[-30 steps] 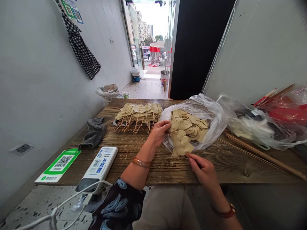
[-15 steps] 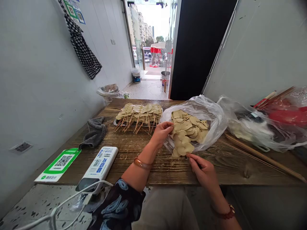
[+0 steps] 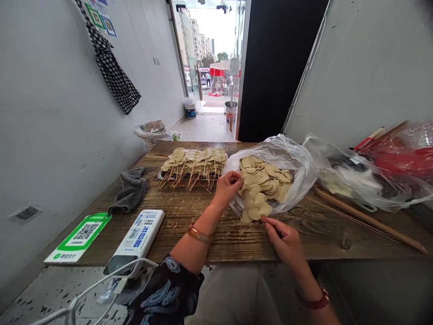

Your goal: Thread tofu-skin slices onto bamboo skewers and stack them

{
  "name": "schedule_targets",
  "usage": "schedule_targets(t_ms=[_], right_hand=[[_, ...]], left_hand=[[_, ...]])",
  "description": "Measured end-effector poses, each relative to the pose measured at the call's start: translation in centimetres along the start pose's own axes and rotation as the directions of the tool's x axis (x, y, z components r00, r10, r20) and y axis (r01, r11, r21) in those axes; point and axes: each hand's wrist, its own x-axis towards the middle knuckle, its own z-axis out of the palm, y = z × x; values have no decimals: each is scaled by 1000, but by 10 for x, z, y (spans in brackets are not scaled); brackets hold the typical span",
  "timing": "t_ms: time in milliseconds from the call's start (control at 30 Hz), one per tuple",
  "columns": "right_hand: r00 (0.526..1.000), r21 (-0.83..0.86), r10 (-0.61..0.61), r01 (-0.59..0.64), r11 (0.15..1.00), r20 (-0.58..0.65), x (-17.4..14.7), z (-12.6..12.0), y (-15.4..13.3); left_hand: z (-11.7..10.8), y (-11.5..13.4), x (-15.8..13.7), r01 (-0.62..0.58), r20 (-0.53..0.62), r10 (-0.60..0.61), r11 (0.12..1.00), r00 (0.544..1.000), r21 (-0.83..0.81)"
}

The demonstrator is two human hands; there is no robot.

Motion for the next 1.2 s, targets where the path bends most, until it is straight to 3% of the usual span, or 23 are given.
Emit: schedule_targets(t_ms=[333,533,667,1000,1200], right_hand=[[1000,84,21,-21,996,0,2,-4,-3],[994,244,108,-110,963,22,2,-5,1],[994,273,109,-109,956,14,2,-3,3],[995,260,90,-99,960,46,1,-5,4],[995,270,79,-93,958,62,1,-5,5]], left_hand=[[2,5,-3,0,140,-7,999,990,54],[2,10,-7,216,208,-172,953,963,-212],[2,9,-9,324,304,-241,908,922,-264],[4,10,-10,352,282,-268,882,921,-312],[4,9,-9,244,268,-184,947,946,-211]])
